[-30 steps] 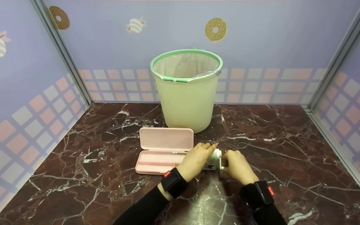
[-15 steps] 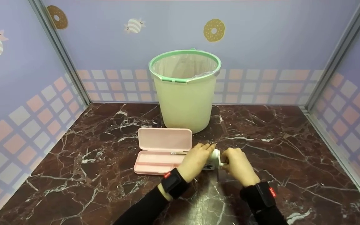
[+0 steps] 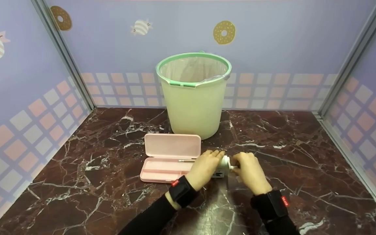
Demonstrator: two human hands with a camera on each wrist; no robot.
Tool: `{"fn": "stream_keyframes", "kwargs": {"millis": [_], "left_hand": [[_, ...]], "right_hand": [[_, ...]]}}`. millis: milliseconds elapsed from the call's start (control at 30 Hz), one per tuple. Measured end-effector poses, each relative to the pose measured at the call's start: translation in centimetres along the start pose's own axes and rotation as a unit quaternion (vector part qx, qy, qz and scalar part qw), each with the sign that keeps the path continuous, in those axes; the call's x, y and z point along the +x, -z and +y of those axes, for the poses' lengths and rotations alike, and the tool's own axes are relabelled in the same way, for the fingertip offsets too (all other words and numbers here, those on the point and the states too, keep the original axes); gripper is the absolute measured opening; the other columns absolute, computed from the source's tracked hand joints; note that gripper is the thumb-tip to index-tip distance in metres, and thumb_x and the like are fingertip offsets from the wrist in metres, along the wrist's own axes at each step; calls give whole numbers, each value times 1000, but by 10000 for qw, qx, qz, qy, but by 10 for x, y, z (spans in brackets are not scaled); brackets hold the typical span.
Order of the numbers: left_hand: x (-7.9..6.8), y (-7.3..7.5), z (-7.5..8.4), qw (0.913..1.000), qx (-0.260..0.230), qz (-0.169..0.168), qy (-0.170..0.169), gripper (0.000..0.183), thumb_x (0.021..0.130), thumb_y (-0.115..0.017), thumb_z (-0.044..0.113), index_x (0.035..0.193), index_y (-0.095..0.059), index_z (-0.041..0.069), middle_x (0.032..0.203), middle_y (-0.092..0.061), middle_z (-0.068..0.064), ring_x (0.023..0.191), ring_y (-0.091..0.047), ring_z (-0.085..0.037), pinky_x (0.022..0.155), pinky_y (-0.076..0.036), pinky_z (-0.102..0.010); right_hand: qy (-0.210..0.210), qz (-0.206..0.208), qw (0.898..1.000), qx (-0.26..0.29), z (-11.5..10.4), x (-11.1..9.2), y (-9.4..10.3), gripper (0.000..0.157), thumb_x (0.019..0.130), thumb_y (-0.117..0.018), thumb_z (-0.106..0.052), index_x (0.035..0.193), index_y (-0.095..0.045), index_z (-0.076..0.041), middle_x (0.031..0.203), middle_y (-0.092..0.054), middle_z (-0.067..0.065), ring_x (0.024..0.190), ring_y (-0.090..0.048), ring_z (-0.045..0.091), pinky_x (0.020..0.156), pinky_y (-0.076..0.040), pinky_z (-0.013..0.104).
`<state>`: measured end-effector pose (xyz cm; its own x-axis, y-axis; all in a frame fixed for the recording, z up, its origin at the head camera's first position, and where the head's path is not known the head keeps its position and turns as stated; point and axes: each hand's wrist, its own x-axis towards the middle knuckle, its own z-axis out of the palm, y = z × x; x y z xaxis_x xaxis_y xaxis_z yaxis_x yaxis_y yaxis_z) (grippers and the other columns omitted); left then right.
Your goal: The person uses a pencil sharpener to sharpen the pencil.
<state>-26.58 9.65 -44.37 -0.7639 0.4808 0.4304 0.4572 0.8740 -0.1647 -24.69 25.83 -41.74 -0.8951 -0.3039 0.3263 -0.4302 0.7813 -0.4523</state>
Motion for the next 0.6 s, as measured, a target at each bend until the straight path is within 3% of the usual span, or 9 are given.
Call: {"fn": "stream_keyframes", "kwargs": {"millis": [300, 600], "left_hand": [[0, -1, -3, 9995, 149, 140, -232, 20, 90, -60, 22, 108, -68, 20, 100, -71, 7, 83, -64, -10, 74, -51, -19], [2, -2, -6, 9993, 171, -17, -320, 23, 90, -60, 24, 111, -67, 20, 105, -71, 7, 88, -64, -10, 77, -52, -19]], "right_hand": [[19, 328, 9993, -198, -2, 5, 3, 17, 69, -77, 10, 70, -70, -6, 68, -70, 6, 59, -63, 12, 56, -51, 24], [-108, 548, 9983, -195, -4, 8, 1, 20, 66, -80, 9, 68, -69, -7, 67, -71, 7, 58, -63, 13, 53, -47, 24]]}}
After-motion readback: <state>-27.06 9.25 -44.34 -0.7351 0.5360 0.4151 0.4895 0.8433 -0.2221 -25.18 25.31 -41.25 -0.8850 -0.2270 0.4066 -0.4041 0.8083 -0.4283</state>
